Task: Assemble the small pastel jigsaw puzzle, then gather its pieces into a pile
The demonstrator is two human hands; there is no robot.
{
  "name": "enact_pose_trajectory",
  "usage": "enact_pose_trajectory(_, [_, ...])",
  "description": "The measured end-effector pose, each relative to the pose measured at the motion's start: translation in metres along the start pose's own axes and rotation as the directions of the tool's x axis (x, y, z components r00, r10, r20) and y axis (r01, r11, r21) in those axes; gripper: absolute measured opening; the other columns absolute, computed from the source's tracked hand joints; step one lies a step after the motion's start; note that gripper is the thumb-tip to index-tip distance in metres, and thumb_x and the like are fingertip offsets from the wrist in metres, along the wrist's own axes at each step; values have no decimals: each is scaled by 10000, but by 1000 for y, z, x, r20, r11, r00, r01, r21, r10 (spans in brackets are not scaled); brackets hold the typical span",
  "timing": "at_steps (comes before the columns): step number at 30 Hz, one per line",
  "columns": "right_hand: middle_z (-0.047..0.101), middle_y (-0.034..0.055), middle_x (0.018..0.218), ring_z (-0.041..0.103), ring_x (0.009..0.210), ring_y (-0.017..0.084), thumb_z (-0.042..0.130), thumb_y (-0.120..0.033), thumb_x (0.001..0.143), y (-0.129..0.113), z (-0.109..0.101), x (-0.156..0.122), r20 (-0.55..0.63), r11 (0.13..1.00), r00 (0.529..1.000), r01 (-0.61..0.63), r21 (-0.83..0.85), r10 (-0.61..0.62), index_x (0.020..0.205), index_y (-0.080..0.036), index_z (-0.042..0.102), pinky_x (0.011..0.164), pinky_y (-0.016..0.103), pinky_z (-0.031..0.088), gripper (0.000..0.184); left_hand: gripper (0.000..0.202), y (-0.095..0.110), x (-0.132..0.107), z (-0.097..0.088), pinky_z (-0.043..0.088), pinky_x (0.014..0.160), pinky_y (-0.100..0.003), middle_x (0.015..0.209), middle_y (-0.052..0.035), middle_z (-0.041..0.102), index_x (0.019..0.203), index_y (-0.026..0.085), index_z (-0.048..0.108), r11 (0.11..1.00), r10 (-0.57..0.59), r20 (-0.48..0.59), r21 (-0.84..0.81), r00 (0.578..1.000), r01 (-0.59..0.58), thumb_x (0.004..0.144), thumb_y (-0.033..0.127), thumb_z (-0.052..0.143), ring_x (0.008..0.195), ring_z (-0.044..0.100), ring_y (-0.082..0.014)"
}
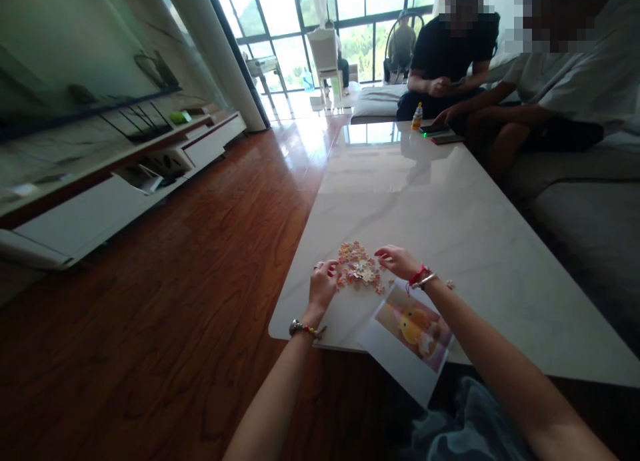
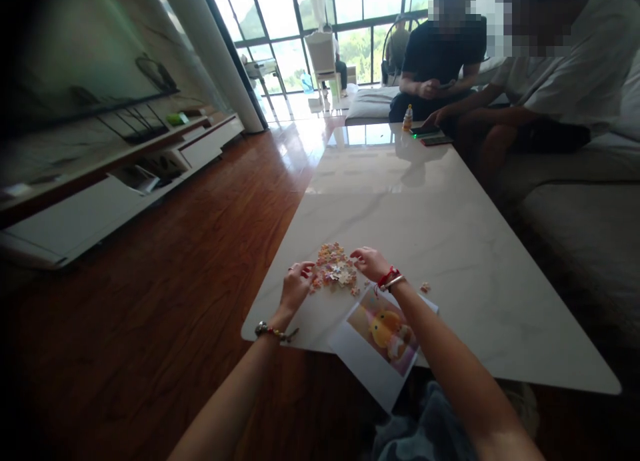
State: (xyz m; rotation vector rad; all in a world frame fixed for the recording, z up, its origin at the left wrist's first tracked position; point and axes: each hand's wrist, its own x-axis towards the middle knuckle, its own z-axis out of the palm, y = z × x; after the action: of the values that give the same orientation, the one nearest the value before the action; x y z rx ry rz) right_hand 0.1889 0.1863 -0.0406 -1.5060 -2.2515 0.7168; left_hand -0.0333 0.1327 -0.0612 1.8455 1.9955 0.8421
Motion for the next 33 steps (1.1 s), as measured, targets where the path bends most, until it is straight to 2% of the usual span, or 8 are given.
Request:
enact_pose_trajectory(2, [574,98,1016,534,928,167,515,-201,764,19,-7,-28,-128,997,992,-21,-76,12,1025,-135,558,830,269,400,273,212,6,-3,6,475,685,-273,852,-42,550,941,195,582,999,37,40,13,999,-37,743,213,509,675,549,-124])
enact_pose_trajectory(6, [536,134,975,524,909,215,568,-216,715,69,-21,-84,-270,895,912,-374,-243,307,1068,-118,533,824,329,386,368,360,14,-7,16,443,805,-329,941,-89,532,1070,192,546,985,109,15,133,994,-110,734,98,457,852,525,-187])
enact_pose_trajectory(13, [544,60,789,544,729,130,582,-140,695,95,-33,-95,-66,880,920,-389,-270,387,779,-138,593,690,211,410,85,238,43,-20,30,435,811,-295,941,-54,525,971,239,578,901,388,228,108,893,-419,746,202,510,889,494,-168])
enact_pose_trajectory(16, [550,67,779,544,715,135,593,-127,680,91,-40,-86,-79,878,919,-394,-273,387,848,-117,579,686,224,417,169,194,46,-23,34,423,823,-301,957,-43,535,922,249,585,871,433,284,113,855,-479,731,248,548,905,489,-168])
enact_pose_trajectory(19, [537,81,855,547,711,119,548,-153,726,72,-38,-73,-136,925,943,-325,-197,303,921,-118,559,703,228,425,198,210,40,-23,36,412,851,-303,957,-46,545,969,236,565,902,402,168,94,900,-421,768,244,501,928,492,-165])
enact_pose_trajectory(22, [528,58,887,550,740,121,537,-196,749,39,-18,-53,-188,996,980,-79,-43,70,964,-159,540,704,239,435,218,265,34,-19,35,402,875,-302,993,-54,541,1037,224,535,942,318,45,98,947,-321,775,241,493,964,483,-167])
enact_pose_trajectory(26, [545,64,910,519,876,167,559,-128,719,4,18,-31,-32,995,999,29,-99,-33,919,-172,576,783,275,413,206,204,34,-13,31,406,842,-307,1009,-43,551,952,247,580,901,349,185,205,919,-384,756,258,525,960,473,-180])
enact_pose_trajectory(33, [549,67,949,519,887,152,564,-153,731,-2,24,-14,-122,997,991,48,-56,-55,960,-164,598,810,243,406,232,191,35,-4,26,402,811,-324,915,-59,569,840,234,616,837,435,235,250,869,-486,814,266,429,896,478,-178])
